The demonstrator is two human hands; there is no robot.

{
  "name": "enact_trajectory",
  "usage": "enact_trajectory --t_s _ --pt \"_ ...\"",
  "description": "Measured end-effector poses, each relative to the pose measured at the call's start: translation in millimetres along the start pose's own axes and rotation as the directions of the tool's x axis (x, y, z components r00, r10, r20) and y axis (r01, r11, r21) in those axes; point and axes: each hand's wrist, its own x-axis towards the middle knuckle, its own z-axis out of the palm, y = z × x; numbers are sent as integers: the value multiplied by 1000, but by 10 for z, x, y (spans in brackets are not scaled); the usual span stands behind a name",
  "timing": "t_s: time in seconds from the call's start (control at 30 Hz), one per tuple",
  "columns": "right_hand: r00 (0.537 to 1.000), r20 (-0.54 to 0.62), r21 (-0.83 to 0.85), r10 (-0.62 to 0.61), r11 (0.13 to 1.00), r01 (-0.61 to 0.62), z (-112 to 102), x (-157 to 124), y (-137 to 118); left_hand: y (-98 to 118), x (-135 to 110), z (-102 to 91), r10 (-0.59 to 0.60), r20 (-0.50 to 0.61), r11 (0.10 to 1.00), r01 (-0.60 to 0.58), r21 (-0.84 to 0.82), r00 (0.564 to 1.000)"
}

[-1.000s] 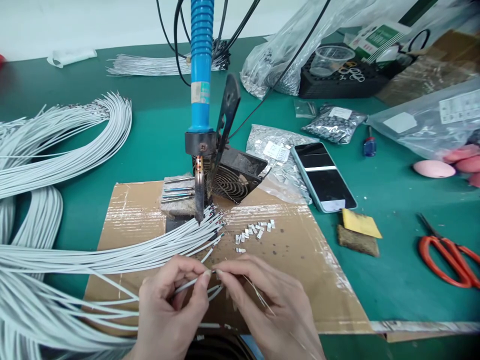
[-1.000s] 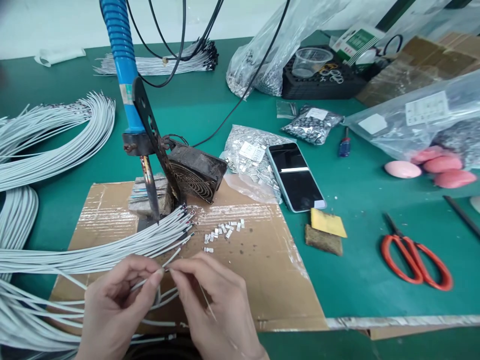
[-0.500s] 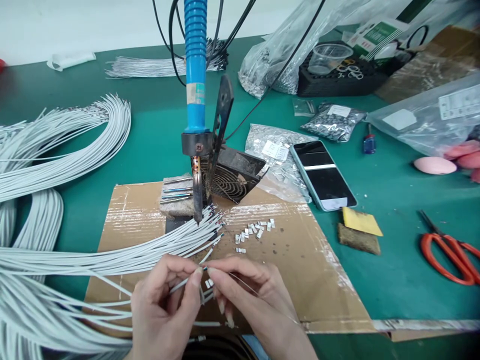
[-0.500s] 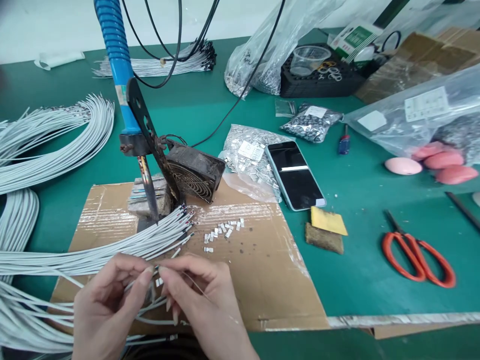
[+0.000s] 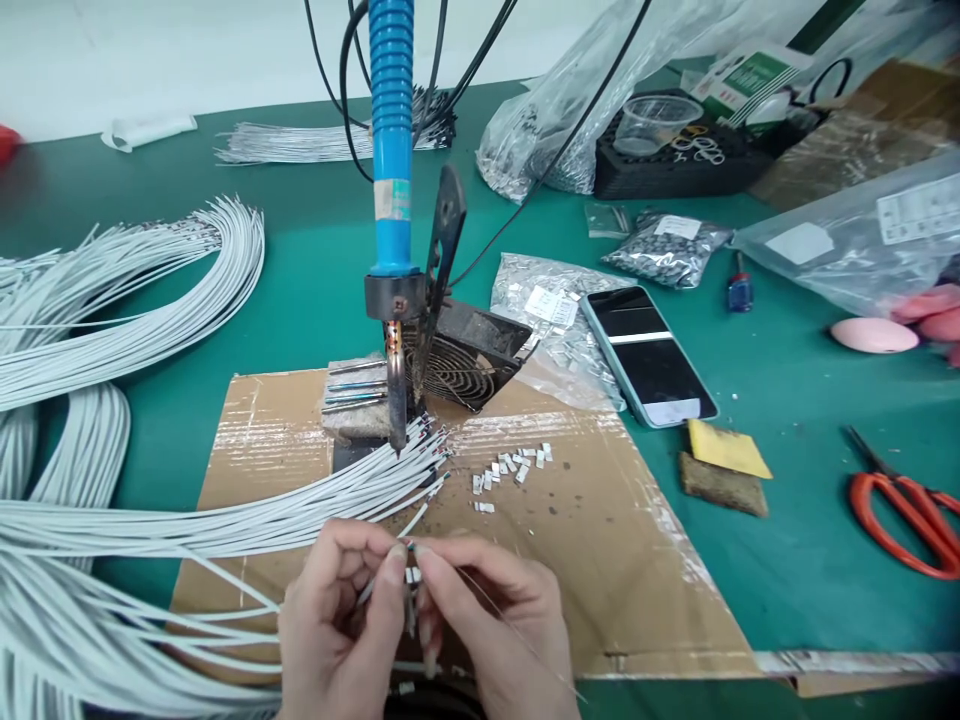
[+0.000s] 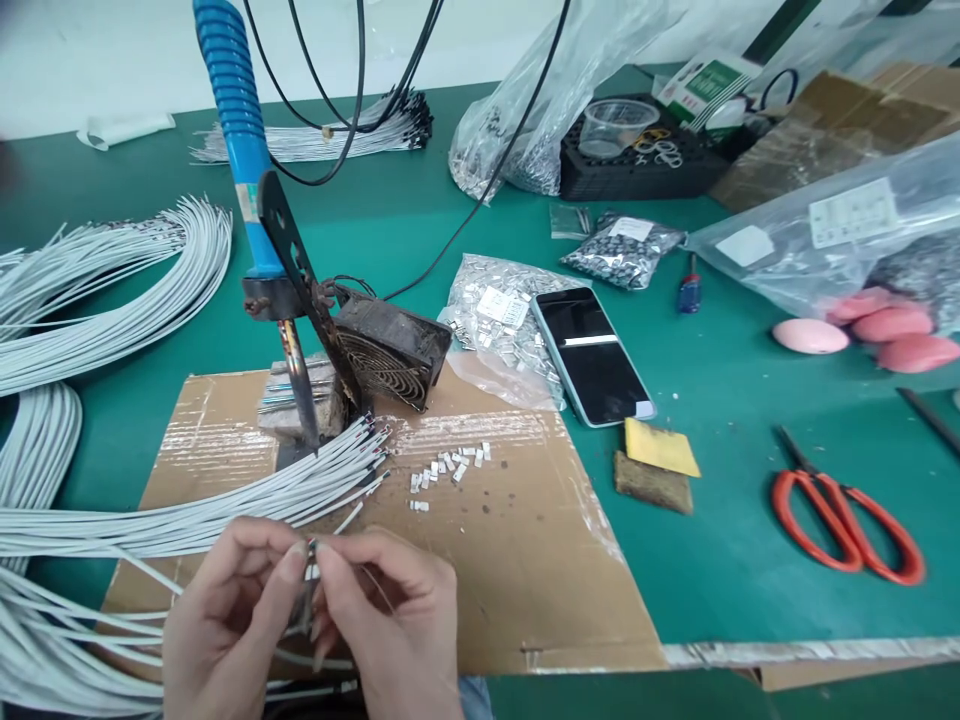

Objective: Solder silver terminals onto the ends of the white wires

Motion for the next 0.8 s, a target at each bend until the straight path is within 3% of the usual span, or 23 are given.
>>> enact_trajectory --t_s 0.03,0.07,0.13,0.2,0.23,0.27,0.3,0.37,0.43,0.5,0.6,0.67,0.8 --pt "988 22 -127 -153 980 155 -45 10 -4 28 24 -14 -47 21 999 48 -27 999" --pt "944 82 -264 -320 906 330 -100 27 -20 50 53 -37 -83 45 995 86 -47 995" --pt "771 295 -466 -565 619 632 -224 72 -84 67 114 -101 -131 101 989 138 -59 986" --pt "586 509 -514 -631 323 795 -338 125 -169 47 164 -172 -161 172 985 169 -37 972" --pt "515 581 -507 -630 215 835 -382 148 -208 30 179 -202 -168 208 984 176 -19 964" --pt "470 628 -493 -620 150 857 -413 166 -238 14 185 -223 -171 245 984 177 -3 954" --pt "453 651 -484 -609 126 866 -431 177 -255 2 181 -232 -171 268 985 175 8 948" --pt "489 637 -482 -596 188 856 -429 176 -245 5 152 -213 -168 258 985 172 9 952" --pt "576 535 -472 -618 347 811 -400 145 -183 45 112 -159 -176 194 984 181 -5 965" --pt "691 358 -440 -628 539 718 -379 105 -102 105 85 -103 -194 141 980 197 -9 971" --pt "866 36 -286 -500 825 488 -406 83 -21 180 93 -68 -192 72 980 195 -34 979" --pt "917 -75 -129 -392 916 381 -444 106 -9 200 115 -74 -173 33 983 174 -56 984" --pt "969 -59 -66 -241 969 237 -430 156 -57 195 135 -80 -145 33 989 146 -38 989"
